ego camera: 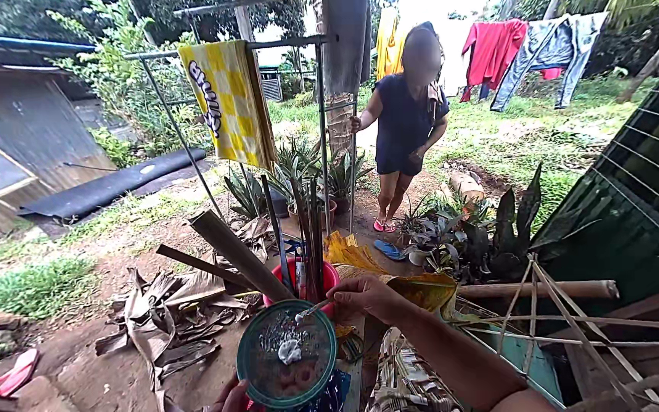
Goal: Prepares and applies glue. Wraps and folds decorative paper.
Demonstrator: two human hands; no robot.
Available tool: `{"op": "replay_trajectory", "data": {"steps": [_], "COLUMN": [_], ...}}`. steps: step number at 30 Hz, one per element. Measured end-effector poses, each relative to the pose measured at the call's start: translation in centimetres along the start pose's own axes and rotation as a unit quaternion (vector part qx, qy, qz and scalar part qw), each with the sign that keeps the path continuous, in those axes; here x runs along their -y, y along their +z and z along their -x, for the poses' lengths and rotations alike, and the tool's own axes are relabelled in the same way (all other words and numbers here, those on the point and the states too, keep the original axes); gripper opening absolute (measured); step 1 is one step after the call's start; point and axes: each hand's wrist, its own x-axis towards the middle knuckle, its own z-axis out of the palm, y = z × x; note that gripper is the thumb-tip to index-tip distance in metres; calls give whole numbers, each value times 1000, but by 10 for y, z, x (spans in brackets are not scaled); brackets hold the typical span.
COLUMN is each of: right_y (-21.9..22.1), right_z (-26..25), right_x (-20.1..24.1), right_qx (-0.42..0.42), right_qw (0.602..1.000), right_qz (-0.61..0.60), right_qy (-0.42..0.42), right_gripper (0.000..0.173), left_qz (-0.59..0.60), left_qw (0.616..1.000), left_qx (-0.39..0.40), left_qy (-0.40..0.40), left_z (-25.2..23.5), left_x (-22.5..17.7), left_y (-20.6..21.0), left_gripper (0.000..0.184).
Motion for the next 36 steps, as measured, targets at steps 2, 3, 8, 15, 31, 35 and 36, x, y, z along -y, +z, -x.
{"op": "replay_trajectory", "data": {"steps": [2,3,8,15,31,35,36], "right_y": [-9,-13,-22,-35,-36,-39,-40], "right_z": [3,4,17,23,35,34,34], "right_x": [18,25,43,36,22,18,16], "right_qx": [-22,-39,-106,-145,-223,-203,-194], "right_qw": [998,995,971,968,851,867,875], "right_qz": [44,74,180,164,423,408,401], "right_qy": [-38,-51,-115,-125,-219,-201,-189], "right_gripper": [20,21,19,19,22,23,23], "left_qz": [49,70,133,177,168,171,172], "left_qw": [999,997,989,981,982,981,981], "left_qx": [5,12,48,63,40,42,43], "left_qy": [14,24,40,43,73,77,79], "left_z": [5,7,20,28,36,35,34], "left_x": [-27,-38,-68,-62,-55,-54,-53], "left_y": [35,50,98,114,121,121,120], "left_gripper": [28,28,31,32,33,33,33]}}
